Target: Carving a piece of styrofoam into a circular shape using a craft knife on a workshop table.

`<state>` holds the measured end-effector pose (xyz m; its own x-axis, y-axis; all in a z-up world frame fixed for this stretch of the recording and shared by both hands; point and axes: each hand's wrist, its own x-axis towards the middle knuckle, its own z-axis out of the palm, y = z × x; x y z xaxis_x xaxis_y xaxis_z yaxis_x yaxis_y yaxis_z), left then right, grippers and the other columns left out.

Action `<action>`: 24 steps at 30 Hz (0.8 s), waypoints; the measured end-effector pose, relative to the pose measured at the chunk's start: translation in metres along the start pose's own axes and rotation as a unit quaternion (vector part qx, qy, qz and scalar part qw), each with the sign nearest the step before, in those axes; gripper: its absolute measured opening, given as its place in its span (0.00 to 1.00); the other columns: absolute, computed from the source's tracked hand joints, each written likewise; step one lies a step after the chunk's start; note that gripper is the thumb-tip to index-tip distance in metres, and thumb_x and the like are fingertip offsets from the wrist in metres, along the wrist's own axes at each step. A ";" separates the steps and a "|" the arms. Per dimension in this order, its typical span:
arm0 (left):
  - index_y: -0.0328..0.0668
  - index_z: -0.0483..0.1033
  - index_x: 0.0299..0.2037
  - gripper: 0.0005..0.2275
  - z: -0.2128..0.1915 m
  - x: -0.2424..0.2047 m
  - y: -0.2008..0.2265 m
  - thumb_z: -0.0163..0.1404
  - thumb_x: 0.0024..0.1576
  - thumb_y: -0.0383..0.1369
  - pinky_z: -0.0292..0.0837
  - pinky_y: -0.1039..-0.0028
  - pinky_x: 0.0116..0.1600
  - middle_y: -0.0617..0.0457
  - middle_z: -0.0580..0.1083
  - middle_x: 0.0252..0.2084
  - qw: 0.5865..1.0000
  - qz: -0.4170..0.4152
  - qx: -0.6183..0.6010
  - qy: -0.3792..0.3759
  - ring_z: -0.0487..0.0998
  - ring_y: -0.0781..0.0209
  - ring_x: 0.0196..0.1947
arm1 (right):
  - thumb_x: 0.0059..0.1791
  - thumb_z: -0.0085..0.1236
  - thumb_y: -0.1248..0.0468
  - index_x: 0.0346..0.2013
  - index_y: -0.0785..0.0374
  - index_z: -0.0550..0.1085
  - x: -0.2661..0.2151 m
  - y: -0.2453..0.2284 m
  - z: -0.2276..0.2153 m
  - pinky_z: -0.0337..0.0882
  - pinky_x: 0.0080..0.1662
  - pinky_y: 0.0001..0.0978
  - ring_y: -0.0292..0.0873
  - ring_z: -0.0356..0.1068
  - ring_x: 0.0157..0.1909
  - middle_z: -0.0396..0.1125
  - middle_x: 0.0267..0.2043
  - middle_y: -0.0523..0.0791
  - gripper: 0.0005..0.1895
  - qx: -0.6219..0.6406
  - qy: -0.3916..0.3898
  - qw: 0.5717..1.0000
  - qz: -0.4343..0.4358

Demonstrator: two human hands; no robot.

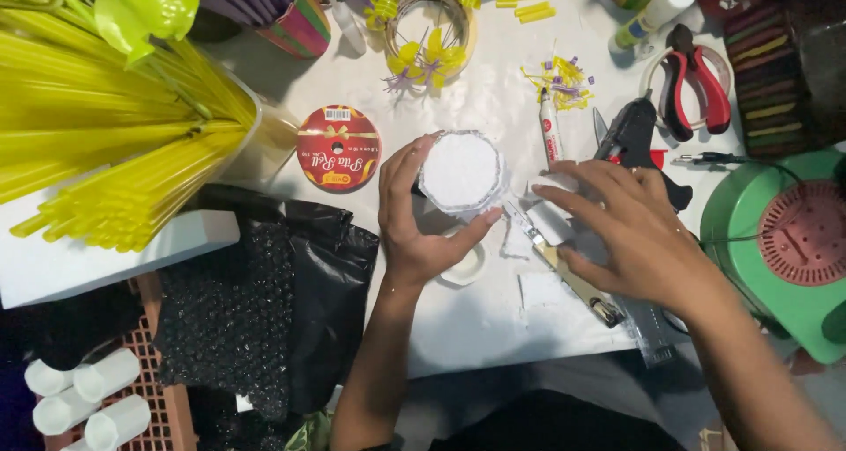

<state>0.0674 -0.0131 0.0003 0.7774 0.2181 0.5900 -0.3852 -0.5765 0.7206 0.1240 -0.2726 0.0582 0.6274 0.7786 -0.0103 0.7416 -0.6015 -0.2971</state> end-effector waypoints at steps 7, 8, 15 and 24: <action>0.39 0.60 0.67 0.39 -0.003 0.004 0.000 0.73 0.50 0.42 0.73 0.53 0.72 0.43 0.70 0.64 0.999 0.026 0.019 0.020 0.75 0.43 0.63 | 0.36 0.65 0.57 0.56 0.43 0.73 0.015 0.001 0.013 0.61 0.46 0.54 0.49 0.66 0.59 0.67 0.60 0.44 0.32 -0.150 0.008 0.987 -0.055; 0.39 0.60 0.67 0.40 -0.003 0.004 -0.001 0.73 0.50 0.43 0.71 0.51 0.73 0.44 0.70 0.64 0.999 0.023 0.024 0.024 0.75 0.43 0.63 | 0.37 0.65 0.57 0.57 0.44 0.73 0.016 0.002 0.014 0.61 0.45 0.52 0.50 0.66 0.59 0.67 0.61 0.44 0.31 -0.136 0.008 0.988 -0.065; 0.40 0.59 0.68 0.41 -0.002 0.000 -0.005 0.72 0.49 0.43 0.69 0.49 0.74 0.44 0.69 0.65 0.999 0.015 0.035 0.029 0.74 0.43 0.64 | 0.36 0.64 0.59 0.58 0.50 0.69 0.032 0.005 0.010 0.62 0.48 0.51 0.54 0.62 0.66 0.62 0.67 0.50 0.34 -0.103 -0.010 0.992 -0.071; 0.38 0.58 0.67 0.42 0.000 -0.003 -0.010 0.73 0.48 0.43 0.66 0.50 0.76 0.43 0.69 0.65 0.999 0.006 0.044 0.025 0.74 0.43 0.64 | 0.36 0.59 0.70 0.56 0.54 0.71 0.051 0.016 0.025 0.63 0.51 0.53 0.56 0.68 0.58 0.67 0.60 0.49 0.32 -0.050 -0.015 0.996 -0.077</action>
<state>0.0689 -0.0086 -0.0085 0.7469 0.2487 0.6167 -0.3468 -0.6456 0.6803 0.1620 -0.2384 0.0289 0.4972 0.8676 -0.0017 0.8499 -0.4875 -0.2001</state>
